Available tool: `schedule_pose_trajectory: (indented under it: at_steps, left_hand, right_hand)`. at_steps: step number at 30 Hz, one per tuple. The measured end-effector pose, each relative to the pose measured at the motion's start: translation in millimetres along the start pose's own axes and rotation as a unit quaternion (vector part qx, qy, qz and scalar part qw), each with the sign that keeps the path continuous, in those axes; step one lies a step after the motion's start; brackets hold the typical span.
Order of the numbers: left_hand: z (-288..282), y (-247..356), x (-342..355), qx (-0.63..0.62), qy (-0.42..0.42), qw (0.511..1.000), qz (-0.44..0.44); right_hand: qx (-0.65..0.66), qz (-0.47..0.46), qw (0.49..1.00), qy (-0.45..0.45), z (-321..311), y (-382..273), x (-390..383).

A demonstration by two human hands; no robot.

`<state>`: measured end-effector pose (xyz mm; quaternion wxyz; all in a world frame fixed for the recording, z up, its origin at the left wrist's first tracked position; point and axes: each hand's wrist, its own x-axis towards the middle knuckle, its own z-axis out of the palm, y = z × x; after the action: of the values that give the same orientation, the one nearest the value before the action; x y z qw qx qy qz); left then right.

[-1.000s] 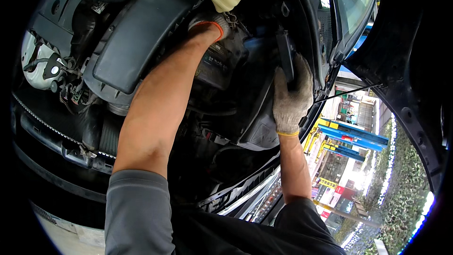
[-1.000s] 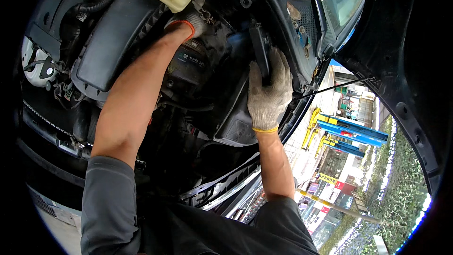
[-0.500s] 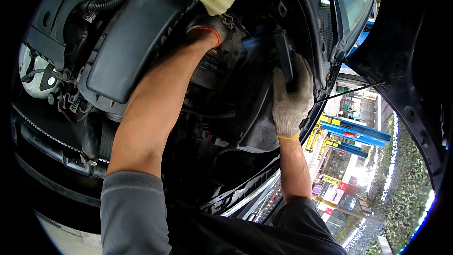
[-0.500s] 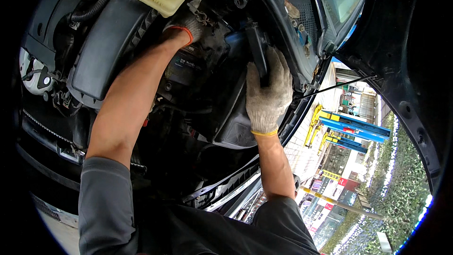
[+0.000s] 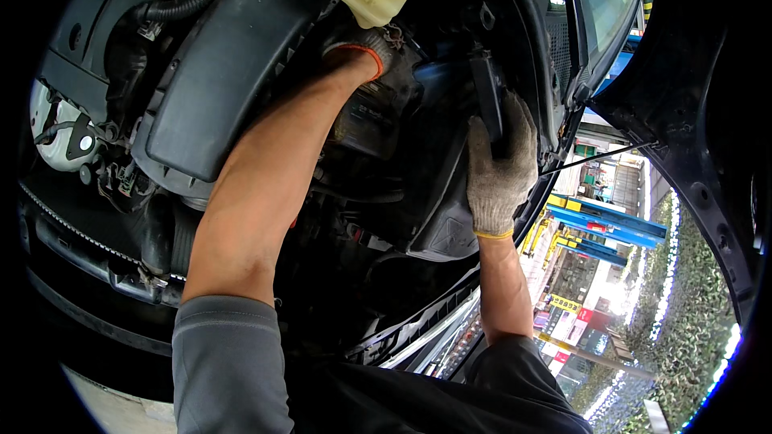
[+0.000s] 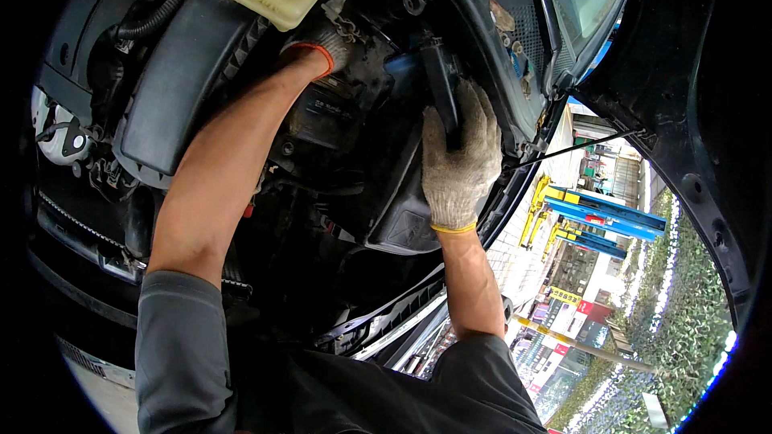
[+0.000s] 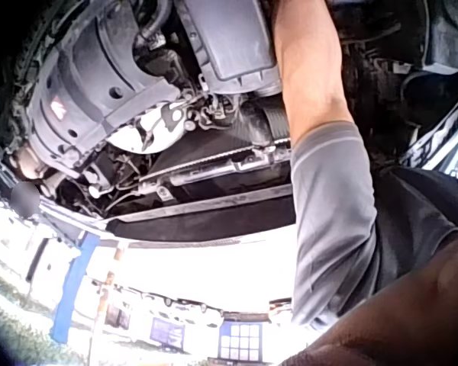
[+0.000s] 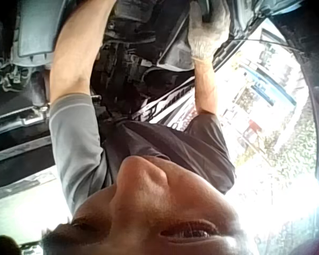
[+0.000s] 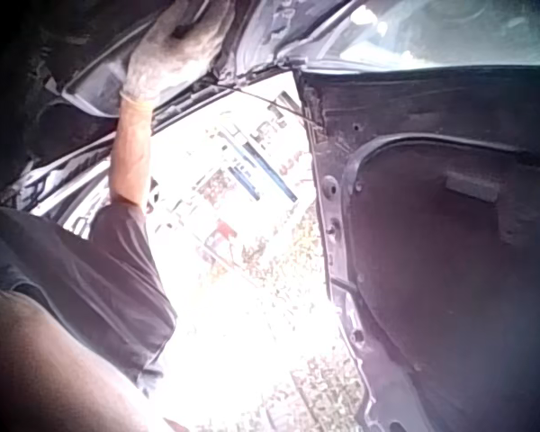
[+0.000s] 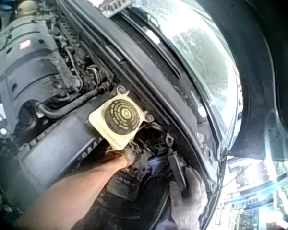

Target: The person works under the hood of a car, using a power drill to remove and install bolts on engine components. They handle a large plastic cover, repeatedly removing and reinstalling it while selecting tools from a nearby toolbox.

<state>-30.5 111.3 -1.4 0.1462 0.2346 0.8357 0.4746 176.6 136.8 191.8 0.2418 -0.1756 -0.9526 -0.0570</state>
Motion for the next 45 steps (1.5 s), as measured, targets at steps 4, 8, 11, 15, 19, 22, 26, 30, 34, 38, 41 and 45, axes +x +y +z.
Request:
schedule_pose_trajectory:
  at_steps: [4, 8, 11, 15, 19, 22, 26, 30, 34, 38, 41, 45]
  left_hand:
    - [2.0, -2.6, 0.1, -0.02, 0.007, 1.0, -0.012]
    - [3.4, -2.3, -2.2, 0.007, 0.019, 1.0, -0.006]
    - [5.2, -6.8, 1.1, 0.0, 0.008, 1.0, -0.002]
    - [5.8, -5.1, -1.5, -0.021, 0.017, 1.0, 0.003]
    - [8.0, -2.5, -1.4, 0.011, 0.059, 0.998, 0.023]
    - [17.2, -22.8, 11.4, -0.009, 0.021, 0.999, 0.026]
    - [3.0, -8.4, 0.9, 0.048, 0.012, 0.998, 0.044]
    - [-10.3, -0.1, -5.8, -0.015, -0.029, 0.999, -0.03]
    - [-35.0, 14.8, -9.5, 0.054, -0.142, 0.986, -0.07]
    - [1.1, -13.3, 3.8, 0.013, -0.024, 1.0, -0.014]
    - [-0.8, -10.1, 2.9, -0.018, -0.012, 1.0, -0.004]
    - [12.4, -16.5, 9.5, -0.039, 0.008, 0.999, 0.02]
  right_hand:
    - [-0.001, -0.001, 1.0, 0.004, 0.2, 0.3, 0.1]
    - [0.005, 0.003, 1.0, 0.004, 0.8, 1.3, -0.9]
    - [-0.001, 0.0, 1.0, 0.004, 0.5, -0.1, -0.7]
    - [-0.013, -0.005, 1.0, 0.004, -1.1, -0.3, -0.2]
    - [0.009, -0.005, 1.0, 0.009, -1.0, 0.6, -0.7]
    - [0.006, -0.004, 1.0, 0.004, -0.3, -4.3, 1.8]
    - [0.005, -0.001, 1.0, 0.011, 1.7, 1.3, 0.4]
    - [0.016, 0.008, 1.0, 0.008, 0.3, 1.1, -0.3]
    - [0.017, 0.002, 1.0, 0.01, -0.8, 1.0, 0.0]
    - [0.017, -0.002, 1.0, 0.007, -0.2, -1.5, 1.8]
    - [0.012, 0.0, 1.0, 0.007, -1.0, -0.7, 1.6]
    - [0.016, 0.009, 1.0, 0.001, -2.0, -2.1, 1.6]
